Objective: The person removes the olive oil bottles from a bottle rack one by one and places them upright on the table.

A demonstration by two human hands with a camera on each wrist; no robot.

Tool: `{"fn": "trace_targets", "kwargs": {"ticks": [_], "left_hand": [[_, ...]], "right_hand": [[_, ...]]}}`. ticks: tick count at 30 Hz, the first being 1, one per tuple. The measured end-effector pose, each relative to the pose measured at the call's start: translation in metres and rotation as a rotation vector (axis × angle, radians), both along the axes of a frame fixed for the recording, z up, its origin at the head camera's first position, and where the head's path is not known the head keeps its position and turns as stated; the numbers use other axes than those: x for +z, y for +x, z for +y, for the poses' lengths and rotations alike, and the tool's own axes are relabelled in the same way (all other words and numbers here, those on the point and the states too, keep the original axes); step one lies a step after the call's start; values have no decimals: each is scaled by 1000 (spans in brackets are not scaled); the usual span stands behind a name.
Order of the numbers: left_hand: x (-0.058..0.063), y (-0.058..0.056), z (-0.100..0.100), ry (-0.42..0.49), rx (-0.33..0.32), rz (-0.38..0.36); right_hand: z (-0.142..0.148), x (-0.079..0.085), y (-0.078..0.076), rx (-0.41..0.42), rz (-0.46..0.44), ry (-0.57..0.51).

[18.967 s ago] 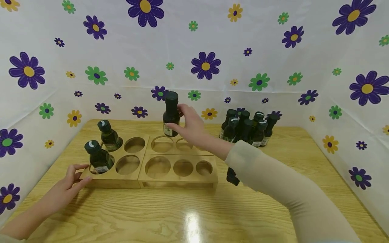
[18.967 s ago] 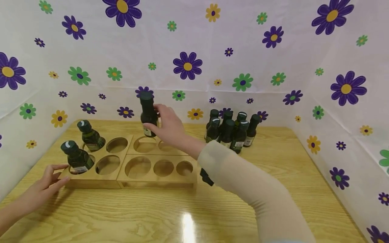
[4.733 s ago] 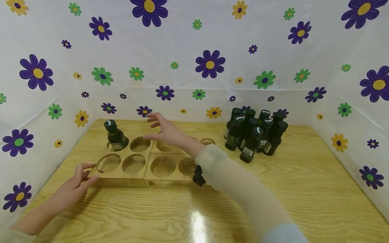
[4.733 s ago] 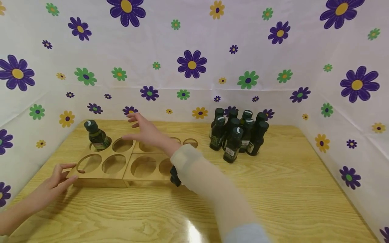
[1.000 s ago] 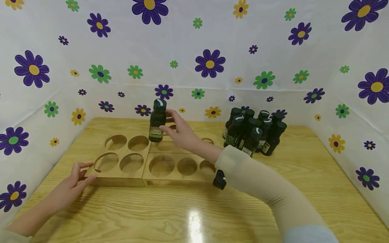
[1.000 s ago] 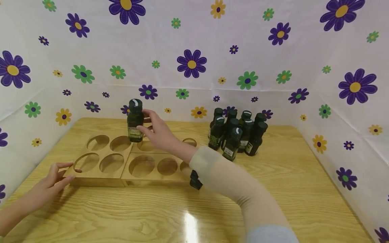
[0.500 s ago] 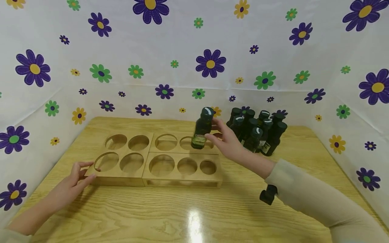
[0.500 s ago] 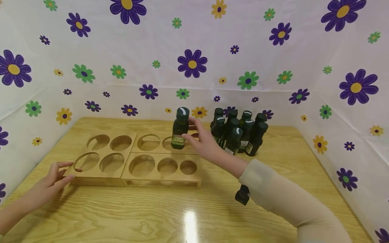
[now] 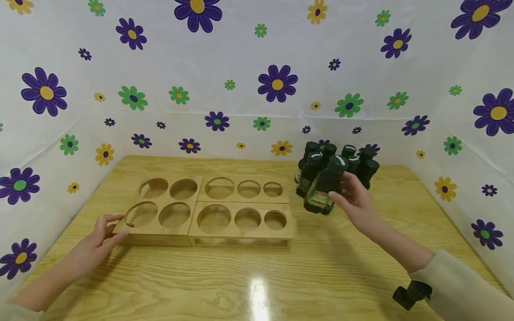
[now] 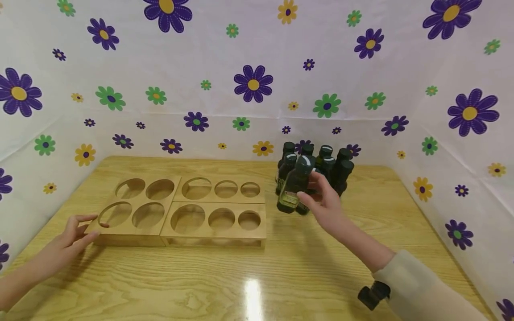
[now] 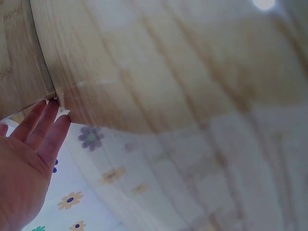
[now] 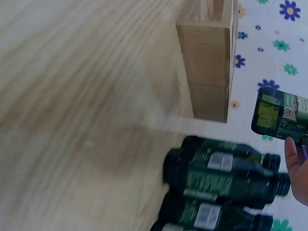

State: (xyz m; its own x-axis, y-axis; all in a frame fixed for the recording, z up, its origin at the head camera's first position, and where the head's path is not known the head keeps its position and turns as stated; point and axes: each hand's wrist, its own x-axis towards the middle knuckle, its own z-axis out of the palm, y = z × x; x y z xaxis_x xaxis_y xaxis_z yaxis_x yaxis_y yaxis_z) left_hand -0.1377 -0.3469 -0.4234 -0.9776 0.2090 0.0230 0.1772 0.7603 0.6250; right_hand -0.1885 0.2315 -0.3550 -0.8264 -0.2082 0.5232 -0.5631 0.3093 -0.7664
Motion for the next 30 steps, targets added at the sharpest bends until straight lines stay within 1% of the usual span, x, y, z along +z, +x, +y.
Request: {"fn": "trace_targets", "kwargs": {"ticks": [3,6,10,14,19,24,30], "left_hand": [[1,-1,0,6,-6,0],[3,-2,0,6,-5,4],[3,-2,0,-4,-3,9],[3,-3,0,-1,-7,10],[3,-2,0,3,-9,12],[1,-2,0,13,-12,20],[-2,-1,-1,21,-7,10]], "right_hand": [[20,-5,8,-12,-4,-25],[38,-10,14,-30,-21,-14],[59,-15,20,-98,-41,51],[76,-21,21,-163,-58,120],[87,-28,16,-198,-89,173],[92,-34,8,-206,-134,227],[94,-43,-4,-195,-180,226]]}}
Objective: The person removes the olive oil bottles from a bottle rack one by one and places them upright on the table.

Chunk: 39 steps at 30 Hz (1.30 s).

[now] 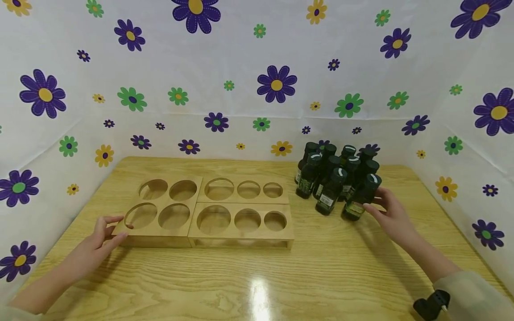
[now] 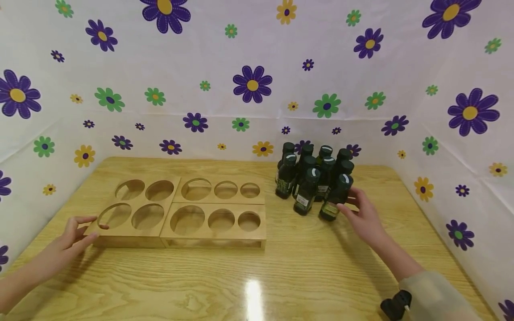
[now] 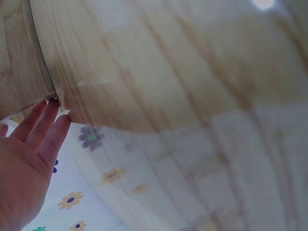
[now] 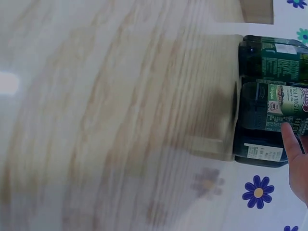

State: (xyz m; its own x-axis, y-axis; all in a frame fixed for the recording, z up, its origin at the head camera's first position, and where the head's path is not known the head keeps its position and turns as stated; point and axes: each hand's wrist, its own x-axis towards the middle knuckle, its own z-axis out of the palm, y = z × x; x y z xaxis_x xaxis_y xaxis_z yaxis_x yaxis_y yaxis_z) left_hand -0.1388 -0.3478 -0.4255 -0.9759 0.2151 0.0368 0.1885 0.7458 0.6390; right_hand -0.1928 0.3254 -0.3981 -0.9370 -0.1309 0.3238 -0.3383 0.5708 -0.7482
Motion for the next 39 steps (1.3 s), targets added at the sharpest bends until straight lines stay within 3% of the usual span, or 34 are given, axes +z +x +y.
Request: {"fn": "trace_targets", "kwargs": {"ticks": [9,24,34,39], "left_hand": [[1,1,1,-26,8,-4],[1,2,1,-31,15,-5],[3,2,1,-17,4,-2],[2,1,0,-3,8,-7]], "right_hand": [[-7,-4,-10,-18,-16,16],[-12,-12,-18,-68,-16,-66],[-17,-12,-18,-102,-38,-67],[-18,-13,-17,-108,-6,-111]]}}
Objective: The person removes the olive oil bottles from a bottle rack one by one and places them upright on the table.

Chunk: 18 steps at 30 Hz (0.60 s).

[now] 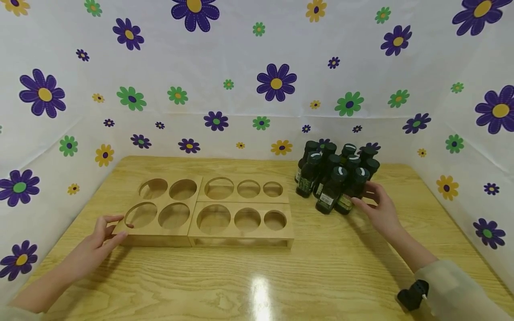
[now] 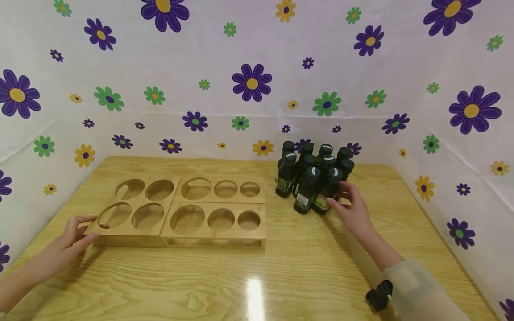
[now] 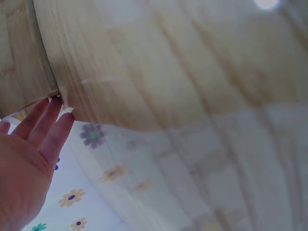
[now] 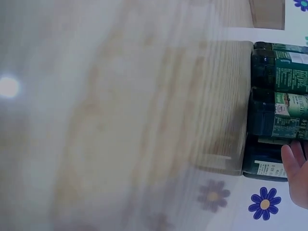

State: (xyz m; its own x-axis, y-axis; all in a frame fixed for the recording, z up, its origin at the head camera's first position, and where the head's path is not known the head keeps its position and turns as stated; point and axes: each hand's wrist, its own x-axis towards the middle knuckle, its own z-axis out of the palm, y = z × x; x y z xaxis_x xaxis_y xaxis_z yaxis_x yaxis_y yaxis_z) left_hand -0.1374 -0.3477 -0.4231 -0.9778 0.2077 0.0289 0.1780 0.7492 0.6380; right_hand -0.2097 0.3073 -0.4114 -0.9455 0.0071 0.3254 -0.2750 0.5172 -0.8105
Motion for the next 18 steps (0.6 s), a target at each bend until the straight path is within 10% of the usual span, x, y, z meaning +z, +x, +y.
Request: {"fn": "trace_targets", "kwargs": {"ticks": [11,18], "left_hand": [[6,-3,-6,47,-1,-40],[41,-19,5,-15,-23,100]], "right_hand": [[18,12,23,19,95,-5],[29,46,36,-9,66,180]]}}
